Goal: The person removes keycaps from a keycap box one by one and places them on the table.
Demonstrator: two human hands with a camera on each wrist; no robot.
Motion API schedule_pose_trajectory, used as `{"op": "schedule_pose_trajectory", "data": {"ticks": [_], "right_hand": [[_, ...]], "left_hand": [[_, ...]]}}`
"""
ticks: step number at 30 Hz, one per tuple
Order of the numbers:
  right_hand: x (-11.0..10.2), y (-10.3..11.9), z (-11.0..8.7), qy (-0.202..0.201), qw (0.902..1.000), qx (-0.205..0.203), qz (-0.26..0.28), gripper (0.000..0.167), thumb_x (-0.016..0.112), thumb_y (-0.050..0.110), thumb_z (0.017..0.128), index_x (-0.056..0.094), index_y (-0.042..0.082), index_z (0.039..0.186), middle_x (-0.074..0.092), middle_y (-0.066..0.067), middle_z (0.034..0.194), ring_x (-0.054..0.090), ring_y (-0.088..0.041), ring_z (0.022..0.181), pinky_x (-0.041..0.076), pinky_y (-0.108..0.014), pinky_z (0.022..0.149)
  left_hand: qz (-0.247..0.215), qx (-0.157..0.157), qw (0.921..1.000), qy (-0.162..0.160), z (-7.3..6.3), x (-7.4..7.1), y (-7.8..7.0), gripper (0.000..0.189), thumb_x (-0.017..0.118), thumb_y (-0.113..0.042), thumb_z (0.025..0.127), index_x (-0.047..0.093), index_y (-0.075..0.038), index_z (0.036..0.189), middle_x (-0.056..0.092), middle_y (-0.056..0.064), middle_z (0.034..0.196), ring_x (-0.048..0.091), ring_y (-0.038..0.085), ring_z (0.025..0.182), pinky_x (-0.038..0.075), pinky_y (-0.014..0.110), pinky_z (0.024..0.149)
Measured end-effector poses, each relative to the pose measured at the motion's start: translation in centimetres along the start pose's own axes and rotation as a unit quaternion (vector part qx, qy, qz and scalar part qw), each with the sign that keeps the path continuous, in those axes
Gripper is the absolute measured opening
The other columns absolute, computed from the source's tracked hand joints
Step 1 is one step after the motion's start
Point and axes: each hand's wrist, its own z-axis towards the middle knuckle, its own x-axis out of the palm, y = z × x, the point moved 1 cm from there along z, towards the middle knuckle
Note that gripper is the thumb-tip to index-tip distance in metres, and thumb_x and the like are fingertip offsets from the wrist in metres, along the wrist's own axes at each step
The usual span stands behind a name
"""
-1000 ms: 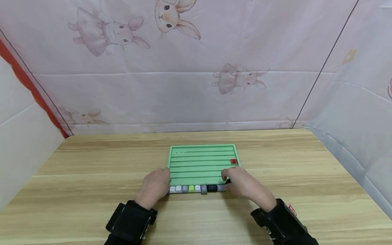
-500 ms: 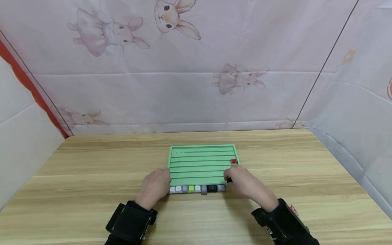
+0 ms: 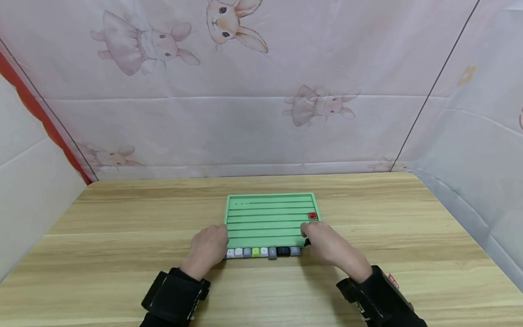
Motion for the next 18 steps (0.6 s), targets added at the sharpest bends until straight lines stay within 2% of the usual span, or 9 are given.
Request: {"op": "schedule_pose_trajectory", "data": {"ticks": [6, 12, 18], "right_hand": [[0.11, -0.09, 0.00, 0.011, 0.9999, -0.008, 0.000, 0.021, 0.054, -0.019, 0.066, 0.052, 0.000, 0.074, 0.049, -0.004, 0.069, 0.042, -0.019, 0.064, 0.037, -0.032, 0.056], [0.23, -0.05, -0.07, 0.016, 0.9999, -0.001, 0.005, 0.021, 0.055, -0.020, 0.067, 0.054, -0.001, 0.076, 0.050, -0.005, 0.071, 0.042, -0.019, 0.064, 0.037, -0.032, 0.056], [0.41, -0.04, -0.04, 0.015, 0.9998, -0.013, -0.003, 0.021, 0.057, -0.019, 0.067, 0.055, -0.001, 0.077, 0.047, -0.006, 0.075, 0.042, -0.019, 0.066, 0.038, -0.032, 0.058]], "left_hand": [[0.000, 0.000, 1.0000, -0.001, 0.01, -0.01, -0.04, 0.016, 0.057, 0.004, 0.083, 0.050, -0.003, 0.069, 0.044, 0.004, 0.058, 0.040, 0.015, 0.051, 0.033, 0.024, 0.043], [0.001, 0.003, 1.0000, -0.003, 0.08, 0.05, -0.03, 0.016, 0.057, 0.003, 0.083, 0.050, -0.003, 0.069, 0.044, 0.004, 0.058, 0.040, 0.015, 0.051, 0.034, 0.025, 0.042], [0.001, 0.002, 1.0000, -0.004, 0.10, 0.11, 0.06, 0.014, 0.057, 0.003, 0.084, 0.051, -0.002, 0.071, 0.044, 0.005, 0.059, 0.041, 0.015, 0.051, 0.035, 0.025, 0.043]]}}
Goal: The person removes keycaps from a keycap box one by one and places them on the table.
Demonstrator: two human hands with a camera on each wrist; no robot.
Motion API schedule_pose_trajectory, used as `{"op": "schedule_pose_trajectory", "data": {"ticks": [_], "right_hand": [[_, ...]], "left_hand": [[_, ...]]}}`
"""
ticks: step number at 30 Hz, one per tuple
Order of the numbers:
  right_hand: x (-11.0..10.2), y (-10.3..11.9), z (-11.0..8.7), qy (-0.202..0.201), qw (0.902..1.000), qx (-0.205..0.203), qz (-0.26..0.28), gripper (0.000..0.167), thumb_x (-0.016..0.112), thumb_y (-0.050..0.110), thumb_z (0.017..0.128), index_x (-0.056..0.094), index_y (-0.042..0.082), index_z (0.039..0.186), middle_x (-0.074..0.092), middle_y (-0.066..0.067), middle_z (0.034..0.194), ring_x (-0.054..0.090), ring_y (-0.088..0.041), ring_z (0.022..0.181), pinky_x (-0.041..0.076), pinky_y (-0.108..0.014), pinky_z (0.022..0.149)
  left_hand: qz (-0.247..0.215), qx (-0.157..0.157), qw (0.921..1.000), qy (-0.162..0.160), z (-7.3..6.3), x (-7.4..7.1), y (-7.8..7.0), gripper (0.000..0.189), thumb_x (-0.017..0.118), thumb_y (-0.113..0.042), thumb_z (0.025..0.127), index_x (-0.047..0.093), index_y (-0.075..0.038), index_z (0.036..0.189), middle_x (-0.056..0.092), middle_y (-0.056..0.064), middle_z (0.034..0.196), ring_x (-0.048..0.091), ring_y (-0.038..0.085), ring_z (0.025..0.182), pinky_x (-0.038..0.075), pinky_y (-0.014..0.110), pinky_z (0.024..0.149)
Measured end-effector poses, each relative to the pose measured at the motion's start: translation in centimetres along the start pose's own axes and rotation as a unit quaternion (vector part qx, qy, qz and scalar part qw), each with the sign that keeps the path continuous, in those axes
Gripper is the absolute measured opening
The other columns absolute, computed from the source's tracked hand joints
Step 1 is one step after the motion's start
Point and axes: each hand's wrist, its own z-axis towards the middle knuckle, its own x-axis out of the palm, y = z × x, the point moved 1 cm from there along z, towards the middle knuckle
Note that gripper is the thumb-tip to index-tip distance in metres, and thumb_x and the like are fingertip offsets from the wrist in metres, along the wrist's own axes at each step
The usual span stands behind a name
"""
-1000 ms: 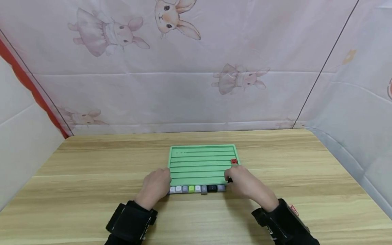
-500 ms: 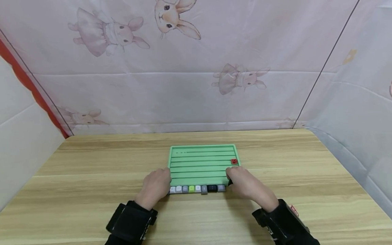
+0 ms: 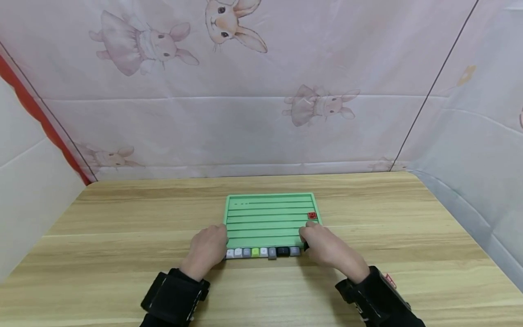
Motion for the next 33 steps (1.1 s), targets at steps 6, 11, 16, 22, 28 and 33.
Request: {"op": "schedule_pose_trajectory", "data": {"ticks": [6, 11, 16, 22, 28, 33], "right_hand": [[0.12, -0.14, -0.03, 0.014, 0.9997, -0.022, -0.003, 0.023, 0.057, -0.019, 0.064, 0.052, 0.002, 0.072, 0.046, -0.004, 0.073, 0.040, -0.018, 0.065, 0.037, -0.030, 0.057], [0.18, -0.25, -0.01, 0.019, 0.9994, -0.030, -0.004, 0.022, 0.059, -0.018, 0.063, 0.053, 0.002, 0.071, 0.048, -0.004, 0.073, 0.041, -0.017, 0.066, 0.039, -0.030, 0.058], [0.20, -0.15, -0.03, 0.021, 0.9991, -0.037, -0.004, 0.021, 0.061, -0.018, 0.064, 0.057, 0.001, 0.073, 0.049, -0.004, 0.075, 0.042, -0.016, 0.066, 0.041, -0.029, 0.058], [0.26, 0.14, -0.14, 0.027, 0.9991, -0.031, -0.009, 0.021, 0.062, -0.018, 0.067, 0.061, -0.001, 0.079, 0.049, -0.005, 0.077, 0.045, -0.017, 0.067, 0.042, -0.029, 0.059], [0.38, 0.06, -0.14, 0.023, 0.9991, -0.031, -0.014, 0.023, 0.059, -0.020, 0.067, 0.060, 0.000, 0.080, 0.048, -0.005, 0.077, 0.046, -0.019, 0.066, 0.042, -0.028, 0.058], [0.28, 0.06, -0.17, 0.018, 0.9994, -0.024, -0.015, 0.024, 0.059, -0.020, 0.067, 0.057, 0.000, 0.079, 0.046, -0.005, 0.075, 0.043, -0.018, 0.065, 0.039, -0.029, 0.056]], "left_hand": [[0.003, 0.001, 1.0000, 0.000, 0.01, 0.04, 0.03, 0.015, 0.056, 0.001, 0.085, 0.052, -0.002, 0.071, 0.044, 0.005, 0.059, 0.041, 0.015, 0.051, 0.035, 0.026, 0.043], [0.004, -0.002, 1.0000, 0.004, 0.05, 0.01, -0.03, 0.014, 0.056, 0.000, 0.086, 0.052, -0.001, 0.072, 0.044, 0.005, 0.059, 0.041, 0.015, 0.051, 0.036, 0.026, 0.043], [0.003, -0.005, 0.9999, 0.008, 0.08, -0.05, -0.05, 0.012, 0.057, 0.000, 0.085, 0.053, -0.001, 0.073, 0.045, 0.005, 0.060, 0.042, 0.016, 0.052, 0.036, 0.026, 0.043], [0.004, -0.005, 1.0000, 0.007, 0.07, -0.05, -0.05, 0.012, 0.057, 0.000, 0.085, 0.053, -0.001, 0.074, 0.045, 0.005, 0.060, 0.043, 0.016, 0.052, 0.036, 0.026, 0.043], [0.002, -0.002, 1.0000, 0.005, 0.05, -0.03, -0.05, 0.013, 0.057, 0.001, 0.085, 0.053, -0.001, 0.073, 0.045, 0.005, 0.059, 0.042, 0.016, 0.051, 0.036, 0.026, 0.042], [0.004, -0.003, 1.0000, 0.006, 0.07, -0.05, -0.07, 0.013, 0.057, 0.001, 0.084, 0.053, -0.001, 0.073, 0.045, 0.005, 0.059, 0.042, 0.016, 0.052, 0.036, 0.026, 0.043]]}}
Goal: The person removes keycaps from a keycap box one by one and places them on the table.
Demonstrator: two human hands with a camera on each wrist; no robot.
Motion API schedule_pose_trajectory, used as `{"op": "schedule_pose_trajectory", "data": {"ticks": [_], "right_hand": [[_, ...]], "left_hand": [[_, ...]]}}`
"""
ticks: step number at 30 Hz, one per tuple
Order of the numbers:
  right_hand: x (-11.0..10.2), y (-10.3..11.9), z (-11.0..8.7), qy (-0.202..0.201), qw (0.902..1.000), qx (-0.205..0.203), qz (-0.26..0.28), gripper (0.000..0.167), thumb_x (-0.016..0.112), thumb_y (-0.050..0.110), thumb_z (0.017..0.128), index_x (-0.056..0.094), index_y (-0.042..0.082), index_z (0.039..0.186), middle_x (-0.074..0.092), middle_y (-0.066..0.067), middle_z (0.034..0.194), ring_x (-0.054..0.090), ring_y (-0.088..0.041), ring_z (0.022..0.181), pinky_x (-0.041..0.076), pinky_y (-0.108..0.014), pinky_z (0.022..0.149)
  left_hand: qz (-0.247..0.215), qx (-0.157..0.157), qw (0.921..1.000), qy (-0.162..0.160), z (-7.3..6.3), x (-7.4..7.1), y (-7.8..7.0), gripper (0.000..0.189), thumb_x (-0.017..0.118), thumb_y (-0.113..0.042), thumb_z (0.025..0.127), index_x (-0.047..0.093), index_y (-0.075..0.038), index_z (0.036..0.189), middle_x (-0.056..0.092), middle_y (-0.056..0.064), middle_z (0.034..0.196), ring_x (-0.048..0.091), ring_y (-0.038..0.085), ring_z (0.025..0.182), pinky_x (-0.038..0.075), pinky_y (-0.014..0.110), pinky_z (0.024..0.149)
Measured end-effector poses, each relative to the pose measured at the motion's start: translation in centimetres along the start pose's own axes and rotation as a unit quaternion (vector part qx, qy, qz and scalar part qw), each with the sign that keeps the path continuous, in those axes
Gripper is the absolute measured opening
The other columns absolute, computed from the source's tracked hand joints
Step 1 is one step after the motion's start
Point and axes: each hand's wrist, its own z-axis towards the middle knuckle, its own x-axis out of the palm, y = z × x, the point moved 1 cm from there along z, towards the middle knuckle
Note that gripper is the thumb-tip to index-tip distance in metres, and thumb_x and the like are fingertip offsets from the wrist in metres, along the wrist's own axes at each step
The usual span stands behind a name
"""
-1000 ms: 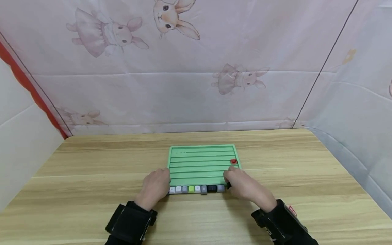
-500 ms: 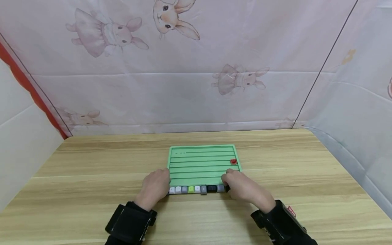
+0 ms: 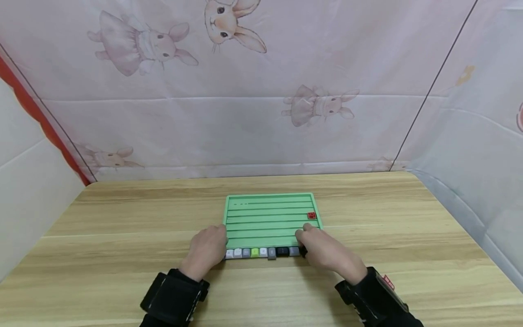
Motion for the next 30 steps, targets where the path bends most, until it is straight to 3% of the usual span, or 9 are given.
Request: {"op": "schedule_pose_trajectory", "data": {"ticks": [9, 30], "right_hand": [[0.05, 0.12, 0.32, -0.007, 0.9992, 0.037, 0.012, 0.020, 0.056, -0.018, 0.069, 0.054, 0.001, 0.075, 0.047, -0.005, 0.072, 0.042, -0.019, 0.065, 0.038, -0.032, 0.056], [0.14, 0.12, 0.45, -0.006, 0.9986, 0.043, 0.029, 0.025, 0.051, -0.022, 0.066, 0.052, 0.002, 0.073, 0.048, -0.005, 0.071, 0.042, -0.020, 0.065, 0.037, -0.032, 0.057]], "left_hand": [[-0.001, 0.002, 1.0000, -0.003, 0.02, 0.08, 0.06, 0.014, 0.057, 0.002, 0.084, 0.053, -0.002, 0.071, 0.045, 0.004, 0.059, 0.041, 0.015, 0.052, 0.035, 0.025, 0.043], [0.004, 0.007, 0.9999, -0.008, -0.05, 0.11, 0.09, 0.014, 0.057, 0.002, 0.084, 0.052, -0.001, 0.071, 0.044, 0.004, 0.058, 0.041, 0.015, 0.051, 0.035, 0.025, 0.042]]}}
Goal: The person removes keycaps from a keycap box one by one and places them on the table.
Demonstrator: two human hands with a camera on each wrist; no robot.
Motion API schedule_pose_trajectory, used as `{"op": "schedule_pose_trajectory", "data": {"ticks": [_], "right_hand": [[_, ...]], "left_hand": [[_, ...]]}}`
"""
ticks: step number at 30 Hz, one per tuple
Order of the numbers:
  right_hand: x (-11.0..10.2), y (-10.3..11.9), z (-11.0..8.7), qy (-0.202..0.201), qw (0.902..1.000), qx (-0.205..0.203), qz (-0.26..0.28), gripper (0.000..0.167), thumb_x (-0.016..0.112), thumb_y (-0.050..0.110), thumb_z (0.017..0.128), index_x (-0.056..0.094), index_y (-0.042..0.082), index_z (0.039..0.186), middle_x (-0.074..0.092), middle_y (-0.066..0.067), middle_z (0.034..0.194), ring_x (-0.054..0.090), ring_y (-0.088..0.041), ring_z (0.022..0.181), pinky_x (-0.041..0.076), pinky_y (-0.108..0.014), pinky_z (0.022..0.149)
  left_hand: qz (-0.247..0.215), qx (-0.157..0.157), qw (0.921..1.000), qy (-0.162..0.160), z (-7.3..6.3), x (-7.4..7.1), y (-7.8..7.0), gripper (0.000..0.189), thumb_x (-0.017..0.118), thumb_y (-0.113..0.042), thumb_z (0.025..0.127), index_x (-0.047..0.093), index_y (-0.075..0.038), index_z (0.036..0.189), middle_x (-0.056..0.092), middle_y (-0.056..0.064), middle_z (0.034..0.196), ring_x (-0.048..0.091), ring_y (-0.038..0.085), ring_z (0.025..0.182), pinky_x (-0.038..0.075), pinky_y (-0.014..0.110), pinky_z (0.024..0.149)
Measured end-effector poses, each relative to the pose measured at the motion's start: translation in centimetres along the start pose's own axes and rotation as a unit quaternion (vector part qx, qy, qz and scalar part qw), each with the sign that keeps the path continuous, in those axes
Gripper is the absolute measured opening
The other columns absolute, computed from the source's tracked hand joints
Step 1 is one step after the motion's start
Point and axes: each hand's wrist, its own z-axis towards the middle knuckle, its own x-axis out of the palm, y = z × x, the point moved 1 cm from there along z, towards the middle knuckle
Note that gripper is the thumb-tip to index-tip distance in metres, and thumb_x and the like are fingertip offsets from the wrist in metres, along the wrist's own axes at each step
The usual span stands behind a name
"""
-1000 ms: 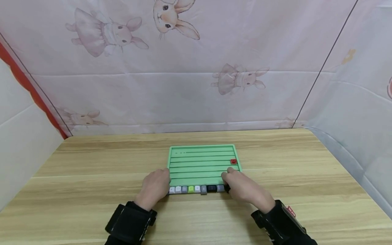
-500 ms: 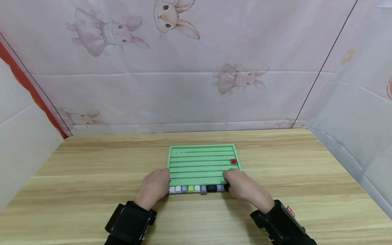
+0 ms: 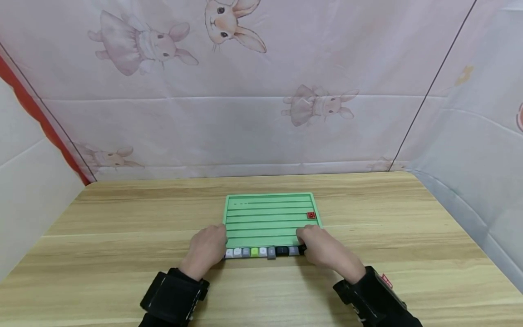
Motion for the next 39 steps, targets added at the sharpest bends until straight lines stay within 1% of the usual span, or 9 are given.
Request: {"op": "schedule_pose_trajectory", "data": {"ticks": [9, 14, 21, 27, 39], "right_hand": [[-0.12, 0.06, 0.00, -0.009, 0.9998, 0.016, 0.013, 0.024, 0.053, -0.021, 0.065, 0.049, 0.002, 0.070, 0.045, -0.004, 0.068, 0.041, -0.019, 0.064, 0.034, -0.030, 0.054], [-0.15, 0.08, 0.07, -0.005, 0.9995, 0.025, 0.020, 0.024, 0.053, -0.021, 0.066, 0.049, 0.002, 0.071, 0.046, -0.005, 0.068, 0.041, -0.019, 0.064, 0.035, -0.029, 0.055], [-0.23, 0.03, -0.19, -0.004, 0.9997, 0.015, 0.019, 0.025, 0.053, -0.021, 0.065, 0.049, 0.002, 0.072, 0.045, -0.004, 0.069, 0.041, -0.019, 0.065, 0.035, -0.031, 0.057], [-0.32, -0.03, -0.25, -0.004, 0.9998, 0.006, 0.020, 0.025, 0.051, -0.022, 0.064, 0.050, 0.002, 0.072, 0.045, -0.003, 0.069, 0.041, -0.020, 0.066, 0.036, -0.032, 0.058], [-0.29, -0.10, -0.10, 0.003, 0.9997, 0.013, 0.022, 0.024, 0.054, -0.020, 0.065, 0.051, 0.002, 0.073, 0.047, -0.004, 0.070, 0.042, -0.020, 0.066, 0.036, -0.031, 0.058]], "left_hand": [[0.000, -0.003, 1.0000, 0.002, 0.03, -0.06, 0.00, 0.012, 0.057, 0.002, 0.084, 0.053, -0.001, 0.073, 0.045, 0.005, 0.059, 0.042, 0.015, 0.052, 0.036, 0.026, 0.043], [-0.002, -0.006, 1.0000, 0.005, 0.04, -0.13, -0.07, 0.012, 0.057, 0.001, 0.085, 0.054, 0.000, 0.074, 0.045, 0.005, 0.060, 0.042, 0.016, 0.052, 0.035, 0.026, 0.043], [-0.007, -0.002, 1.0000, -0.001, -0.07, -0.18, -0.11, 0.013, 0.056, 0.000, 0.086, 0.054, 0.000, 0.073, 0.045, 0.005, 0.059, 0.042, 0.016, 0.051, 0.035, 0.026, 0.043], [-0.005, -0.004, 1.0000, 0.001, -0.06, -0.18, -0.17, 0.012, 0.056, -0.001, 0.086, 0.054, 0.000, 0.074, 0.045, 0.005, 0.060, 0.042, 0.016, 0.052, 0.035, 0.026, 0.043], [-0.005, -0.008, 0.9999, 0.007, -0.06, -0.25, -0.19, 0.011, 0.057, -0.001, 0.086, 0.054, 0.001, 0.075, 0.045, 0.005, 0.060, 0.042, 0.016, 0.052, 0.035, 0.025, 0.043]]}}
